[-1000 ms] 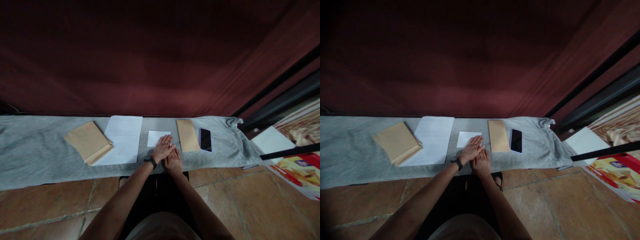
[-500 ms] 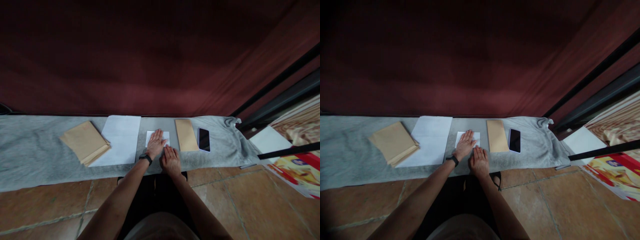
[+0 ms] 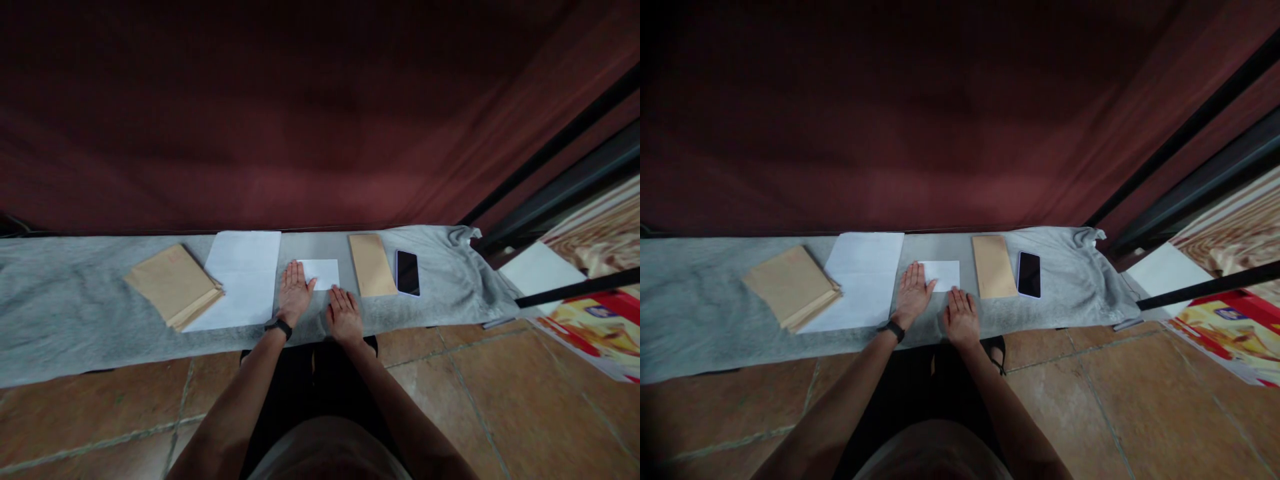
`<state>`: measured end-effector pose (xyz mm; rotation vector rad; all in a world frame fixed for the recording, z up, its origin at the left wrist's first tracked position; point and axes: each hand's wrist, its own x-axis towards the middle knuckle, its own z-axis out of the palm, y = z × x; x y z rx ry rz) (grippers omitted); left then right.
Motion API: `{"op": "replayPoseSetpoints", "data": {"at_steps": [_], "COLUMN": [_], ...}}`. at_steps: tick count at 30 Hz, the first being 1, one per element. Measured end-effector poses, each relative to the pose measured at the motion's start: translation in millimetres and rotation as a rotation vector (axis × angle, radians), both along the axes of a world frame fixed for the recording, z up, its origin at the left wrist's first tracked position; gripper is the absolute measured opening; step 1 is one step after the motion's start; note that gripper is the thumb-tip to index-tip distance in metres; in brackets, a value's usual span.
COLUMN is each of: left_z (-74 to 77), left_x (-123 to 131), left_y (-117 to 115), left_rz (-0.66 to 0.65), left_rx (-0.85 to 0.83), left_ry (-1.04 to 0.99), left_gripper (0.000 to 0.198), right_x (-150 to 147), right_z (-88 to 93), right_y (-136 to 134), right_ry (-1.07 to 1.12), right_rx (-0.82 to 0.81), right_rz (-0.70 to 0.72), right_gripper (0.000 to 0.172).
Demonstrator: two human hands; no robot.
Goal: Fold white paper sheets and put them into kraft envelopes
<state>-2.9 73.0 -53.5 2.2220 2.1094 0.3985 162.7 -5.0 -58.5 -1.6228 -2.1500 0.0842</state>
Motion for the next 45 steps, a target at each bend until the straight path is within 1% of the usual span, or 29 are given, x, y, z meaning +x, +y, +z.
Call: {"op": "replayPoseSetpoints", "data": {"at_steps": [5, 7, 11, 16, 18, 23, 25, 30, 35, 41, 45], "left_z": [-2.3, -1.7, 1.1, 7.1, 9.5, 10.3, 9.8, 10.2, 7.7, 6.5, 7.9], "left_x": [-4.0, -3.8, -2.5, -3.0, -3.4, -0.9, 1.0, 3.1, 4.5, 6.3, 7.6], "left_y": [-6.6, -7.8, -8.0, -9.6, -13.8, -32.0, -37.3, -39.2, -37.8, -37.4, -38.4], "left_rz": [0.012, 0.017, 0.017, 0.013, -0.042, -0.371, -0.426, -0.443, -0.461, -0.439, -0.43], "left_rx": [0.039, 0.037, 0.017, 0.016, 0.018, 0.0, -0.019, -0.032, -0.039, -0.061, -0.054], "left_ry": [0.009, 0.012, 0.006, 0.013, 0.029, 0.046, 0.048, 0.062, 0.08, 0.076, 0.067], "left_gripper": [0.073, 0.073, 0.073, 0.071, 0.067, 0.059, 0.058, 0.062, 0.062, 0.067, 0.067], "right_x": [5.1, 7.3, 8.7, 6.9, 6.6, 7.9, 8.5, 2.4, -12.8, -13.3, -10.6], "right_z": [-1.2, -0.5, 1.0, -0.1, -0.8, -3.3, -4.0, -3.2, -4.4, -9.0, -10.4], "right_y": [8.8, 15.1, 28.7, 42.6, 47.0, 52.8, 53.8, 60.8, 74.4, 95.1, 104.7], "right_ry": [0.069, 0.074, 0.046, 0.017, 0.009, -0.001, 0.003, 0.03, -0.017, -0.07, -0.057], "right_rx": [-0.024, -0.026, -0.032, -0.001, 0.007, -0.006, -0.004, -0.005, -0.057, -0.054, -0.042], "right_rz": [-0.035, -0.021, 0.005, -0.055, -0.062, -0.055, -0.053, -0.032, 0.099, 0.03, -0.014], "right_gripper": [0.047, 0.047, 0.047, 0.05, 0.051, 0.052, 0.052, 0.052, 0.051, 0.057, 0.059]}}
